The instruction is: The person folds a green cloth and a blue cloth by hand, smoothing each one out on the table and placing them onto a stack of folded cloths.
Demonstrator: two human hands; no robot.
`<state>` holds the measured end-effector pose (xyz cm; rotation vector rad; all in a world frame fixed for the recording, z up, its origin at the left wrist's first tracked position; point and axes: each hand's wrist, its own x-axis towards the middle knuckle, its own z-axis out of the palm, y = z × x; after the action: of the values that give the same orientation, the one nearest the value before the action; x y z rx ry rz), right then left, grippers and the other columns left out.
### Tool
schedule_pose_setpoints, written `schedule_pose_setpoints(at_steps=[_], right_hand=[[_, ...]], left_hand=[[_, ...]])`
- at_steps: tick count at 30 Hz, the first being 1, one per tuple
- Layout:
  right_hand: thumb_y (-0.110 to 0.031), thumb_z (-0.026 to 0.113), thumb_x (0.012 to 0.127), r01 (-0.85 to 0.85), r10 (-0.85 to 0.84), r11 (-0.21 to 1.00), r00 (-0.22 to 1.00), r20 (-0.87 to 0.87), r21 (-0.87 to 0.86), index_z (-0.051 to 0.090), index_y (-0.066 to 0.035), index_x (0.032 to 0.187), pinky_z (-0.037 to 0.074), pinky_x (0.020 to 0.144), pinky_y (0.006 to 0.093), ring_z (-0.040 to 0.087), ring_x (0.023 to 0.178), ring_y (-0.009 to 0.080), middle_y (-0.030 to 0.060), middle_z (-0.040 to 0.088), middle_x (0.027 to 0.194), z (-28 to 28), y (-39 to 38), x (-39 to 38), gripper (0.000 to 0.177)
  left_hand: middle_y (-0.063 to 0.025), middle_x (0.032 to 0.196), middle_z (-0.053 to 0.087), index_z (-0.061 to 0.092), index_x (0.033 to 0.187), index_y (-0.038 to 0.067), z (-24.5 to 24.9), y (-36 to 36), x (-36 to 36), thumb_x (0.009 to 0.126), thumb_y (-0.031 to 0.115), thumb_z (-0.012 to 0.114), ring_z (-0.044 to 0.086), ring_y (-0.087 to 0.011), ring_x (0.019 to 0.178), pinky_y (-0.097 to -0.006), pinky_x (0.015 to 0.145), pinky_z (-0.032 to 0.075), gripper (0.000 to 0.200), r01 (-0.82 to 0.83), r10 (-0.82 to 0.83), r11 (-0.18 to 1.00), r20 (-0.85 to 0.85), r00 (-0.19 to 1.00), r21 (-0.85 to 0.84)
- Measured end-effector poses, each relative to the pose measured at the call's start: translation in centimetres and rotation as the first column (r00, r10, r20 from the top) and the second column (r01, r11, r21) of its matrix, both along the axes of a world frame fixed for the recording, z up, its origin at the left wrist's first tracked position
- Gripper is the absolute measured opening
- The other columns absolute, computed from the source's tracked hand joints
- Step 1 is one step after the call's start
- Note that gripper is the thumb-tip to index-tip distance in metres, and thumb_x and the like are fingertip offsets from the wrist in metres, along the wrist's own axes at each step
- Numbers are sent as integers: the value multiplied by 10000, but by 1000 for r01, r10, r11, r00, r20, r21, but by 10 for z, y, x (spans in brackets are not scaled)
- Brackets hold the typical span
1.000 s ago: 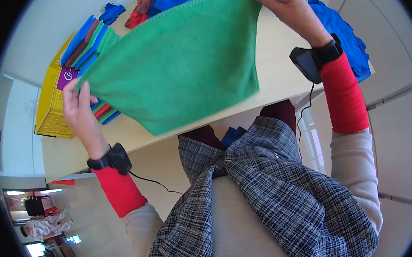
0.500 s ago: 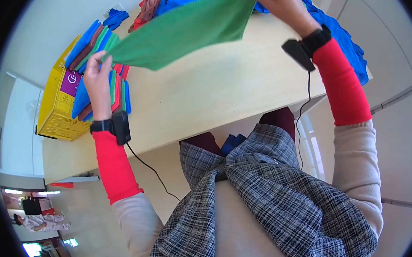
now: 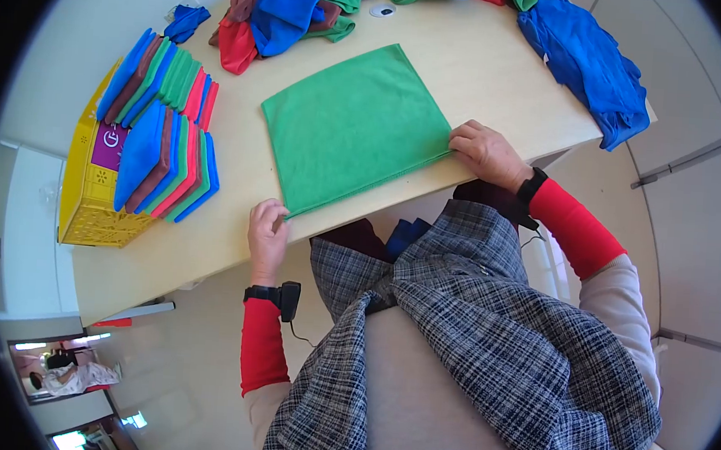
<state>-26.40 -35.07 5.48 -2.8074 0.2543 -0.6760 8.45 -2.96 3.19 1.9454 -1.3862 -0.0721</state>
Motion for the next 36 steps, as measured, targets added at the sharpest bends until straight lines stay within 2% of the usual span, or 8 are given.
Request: schedule_pose_setpoints(at_steps=[7,10,13,15,17,22,28,36], right_hand=[[-118,684,863,-39,38,999,985,-169,-4,642,-37,960,526,858,416,616,996,316,104,655,1036,27,7,-7,133],[-166,678,894,121,-81,990,897,-434,66,647,-41,975,510,883,421,614,985,325,107,657,1010,49,14,3,152],[-262,645,944,96,-76,989,981,-178,109,647,-47,1128,474,987,439,583,1143,344,136,647,1180,41,19,50,283],[-399,577,984,198,-202,976,978,-43,-93,570,-56,1351,382,1119,479,451,1366,360,162,538,1427,12,38,97,503],[-534,448,1013,250,-266,961,953,-147,-119,460,-55,1477,258,1198,526,298,1485,370,152,378,1589,-8,62,135,667],[-560,409,1016,299,-307,952,931,-198,-70,429,-72,1512,233,1212,522,286,1495,363,148,379,1589,-40,78,148,696],[-529,443,1015,493,-511,859,841,-175,-138,409,-60,1517,241,1208,504,315,1481,353,160,377,1588,-42,26,97,688],[-512,482,994,452,-483,874,843,-236,-176,438,-44,1486,328,1153,498,387,1428,346,154,437,1532,-32,-14,56,680]], left_hand=[[-132,1090,631,632,958,22,24,9,-11,770,-49,652,599,-298,1083,-386,973,474,202,75,-93,979,92,991,190],[-138,1128,642,649,1011,17,55,4,0,813,5,654,603,-312,1108,-391,990,472,198,172,-189,926,19,982,336],[-169,1285,619,647,1178,10,48,-25,6,912,132,642,571,-338,1231,-401,1054,448,293,89,-112,974,101,989,208],[-204,1442,525,578,1342,37,39,-72,-7,936,219,669,482,-370,1350,-453,1123,391,454,40,-62,994,229,971,98],[-192,1507,455,521,1408,54,12,-107,-26,957,278,638,412,-365,1406,-485,1159,327,517,2,-60,986,352,934,164],[-153,1628,304,382,1539,94,-16,-116,-33,1002,437,535,240,-340,1514,-566,1217,170,655,-130,-53,923,455,889,361],[-145,1629,305,370,1548,97,-24,-94,-9,1012,472,500,234,-344,1516,-565,1218,163,667,-183,27,926,427,904,330],[-159,1630,297,337,1565,101,-9,-72,1,1027,462,486,230,-349,1518,-565,1210,178,665,-205,32,894,399,916,399]])
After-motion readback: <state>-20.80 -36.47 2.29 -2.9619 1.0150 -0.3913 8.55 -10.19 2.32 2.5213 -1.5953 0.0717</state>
